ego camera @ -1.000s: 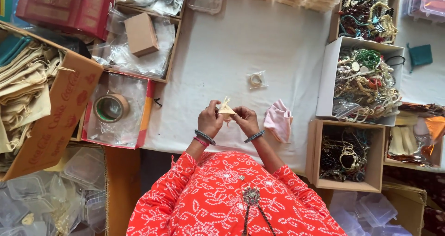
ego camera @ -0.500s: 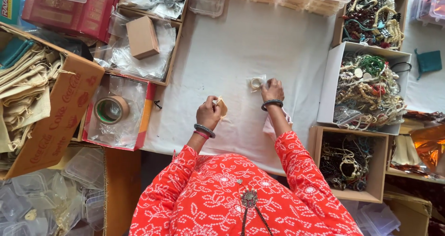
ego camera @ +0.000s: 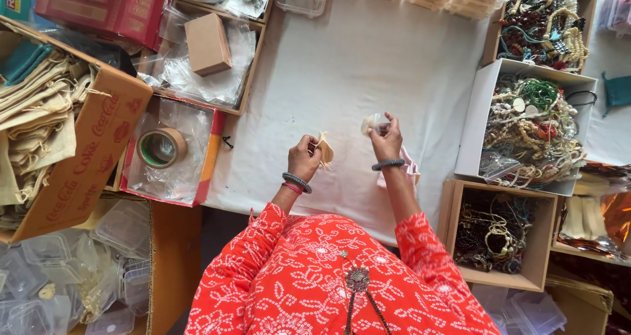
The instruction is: The person places a small plastic container on a table, then picks up a pink cloth and wipes a small object. They place the object into a clear plastic bag, then into a small beige pouch, and finally into a small plastic container.
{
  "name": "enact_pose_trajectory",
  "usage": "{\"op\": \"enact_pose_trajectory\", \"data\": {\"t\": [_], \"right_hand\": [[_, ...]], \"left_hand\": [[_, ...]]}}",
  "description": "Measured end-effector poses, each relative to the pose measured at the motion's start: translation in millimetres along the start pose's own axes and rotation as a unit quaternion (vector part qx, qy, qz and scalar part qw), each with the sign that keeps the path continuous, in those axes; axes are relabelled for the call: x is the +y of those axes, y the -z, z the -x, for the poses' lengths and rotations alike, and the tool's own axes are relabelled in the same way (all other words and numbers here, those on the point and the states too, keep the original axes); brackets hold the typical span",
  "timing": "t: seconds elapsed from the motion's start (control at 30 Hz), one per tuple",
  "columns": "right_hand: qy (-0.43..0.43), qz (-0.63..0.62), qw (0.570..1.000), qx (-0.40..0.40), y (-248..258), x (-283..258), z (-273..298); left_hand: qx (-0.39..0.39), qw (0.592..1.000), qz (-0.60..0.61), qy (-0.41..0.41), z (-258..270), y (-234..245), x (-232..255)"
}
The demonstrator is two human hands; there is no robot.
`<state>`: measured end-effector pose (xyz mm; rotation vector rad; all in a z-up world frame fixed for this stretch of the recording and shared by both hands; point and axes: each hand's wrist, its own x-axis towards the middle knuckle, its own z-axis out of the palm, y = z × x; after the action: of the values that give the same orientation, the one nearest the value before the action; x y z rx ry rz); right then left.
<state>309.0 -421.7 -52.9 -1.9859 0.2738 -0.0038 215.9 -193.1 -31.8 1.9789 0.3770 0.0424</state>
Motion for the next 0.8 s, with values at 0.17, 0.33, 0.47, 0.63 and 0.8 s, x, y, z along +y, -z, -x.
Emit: {"op": "enact_pose_trajectory", "data": {"t": [0.17, 0.33, 0.47, 0.63, 0.8], "right_hand": [[0.001, -0.132, 0.983, -0.126, 10, -38, 60], [0.085, -0.154, 0.974, -0.143, 3, -71, 114], [0.196, 0.048, 0.978, -0.058, 1, -82, 125], [0.237, 0.1, 0.965, -0.044, 3, -81, 127], [0.256, 0.032, 0.966, -0.029, -4, -85, 136]], "left_hand": [[0.016, 1.0, -0.005, -0.009, 1, -4, 1], [-0.014, 0.996, 0.063, 0.057, 4, 0, 17], [-0.013, 0.996, 0.083, 0.027, 9, 6, 24], [-0.036, 0.994, 0.091, 0.039, 15, 6, 25], [-0.005, 0.992, -0.099, -0.078, 19, 5, 21]]}}
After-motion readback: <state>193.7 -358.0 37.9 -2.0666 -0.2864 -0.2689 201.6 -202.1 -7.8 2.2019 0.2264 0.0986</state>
